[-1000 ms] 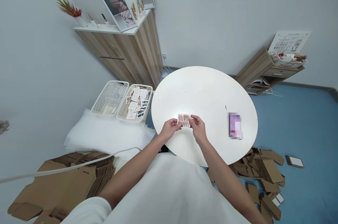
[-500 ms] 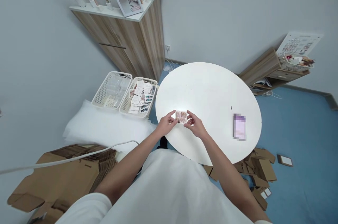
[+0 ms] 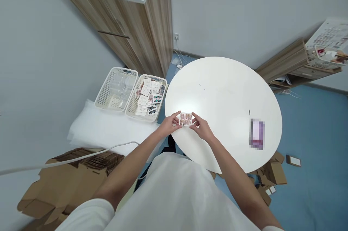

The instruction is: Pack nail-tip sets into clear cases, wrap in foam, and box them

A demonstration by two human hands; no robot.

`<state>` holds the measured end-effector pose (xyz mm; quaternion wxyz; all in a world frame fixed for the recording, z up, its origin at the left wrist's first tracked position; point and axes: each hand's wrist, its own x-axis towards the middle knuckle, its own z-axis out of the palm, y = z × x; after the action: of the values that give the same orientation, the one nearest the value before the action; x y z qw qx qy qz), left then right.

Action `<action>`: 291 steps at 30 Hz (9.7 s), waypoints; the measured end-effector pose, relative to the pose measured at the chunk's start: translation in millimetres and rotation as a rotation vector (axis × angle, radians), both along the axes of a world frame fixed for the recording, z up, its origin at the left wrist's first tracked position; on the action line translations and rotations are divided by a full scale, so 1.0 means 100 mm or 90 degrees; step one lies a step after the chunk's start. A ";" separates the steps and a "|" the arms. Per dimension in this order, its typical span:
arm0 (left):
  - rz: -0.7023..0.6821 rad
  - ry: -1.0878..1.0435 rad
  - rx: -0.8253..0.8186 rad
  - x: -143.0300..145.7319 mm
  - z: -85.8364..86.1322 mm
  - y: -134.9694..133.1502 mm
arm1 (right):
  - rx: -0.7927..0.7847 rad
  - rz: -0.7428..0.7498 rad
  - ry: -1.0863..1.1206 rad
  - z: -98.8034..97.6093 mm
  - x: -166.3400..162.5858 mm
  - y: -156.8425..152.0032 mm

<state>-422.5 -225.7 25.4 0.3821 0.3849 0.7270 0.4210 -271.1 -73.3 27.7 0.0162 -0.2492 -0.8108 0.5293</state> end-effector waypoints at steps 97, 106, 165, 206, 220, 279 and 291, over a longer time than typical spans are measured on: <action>0.400 0.287 -0.236 -0.02 0.13 -1.63 | 0.302 0.483 0.031 0.18 -1.01 -0.76; 0.390 0.267 -0.194 -0.59 0.18 -2.13 | 0.384 0.515 0.033 0.32 -1.66 -1.24; 0.761 -0.082 0.165 -1.60 0.02 -1.68 | 0.001 0.262 0.100 0.31 -2.99 -1.67; -0.038 -0.026 0.137 1.87 0.83 0.58 | 0.136 -0.097 0.249 0.65 2.04 0.20; -0.127 -0.024 0.114 1.61 0.54 0.65 | 0.181 -0.120 0.201 0.54 1.91 0.22; -0.132 -0.228 0.108 1.80 0.38 0.88 | -0.003 -0.051 0.200 0.42 1.99 0.45; -0.099 -0.238 0.130 1.79 0.45 0.86 | 0.104 -0.044 0.219 0.57 1.94 0.48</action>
<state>-243.1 -140.1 70.8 0.5005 0.3921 0.5650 0.5258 -77.3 -24.9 84.3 0.1931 -0.1803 -0.8275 0.4954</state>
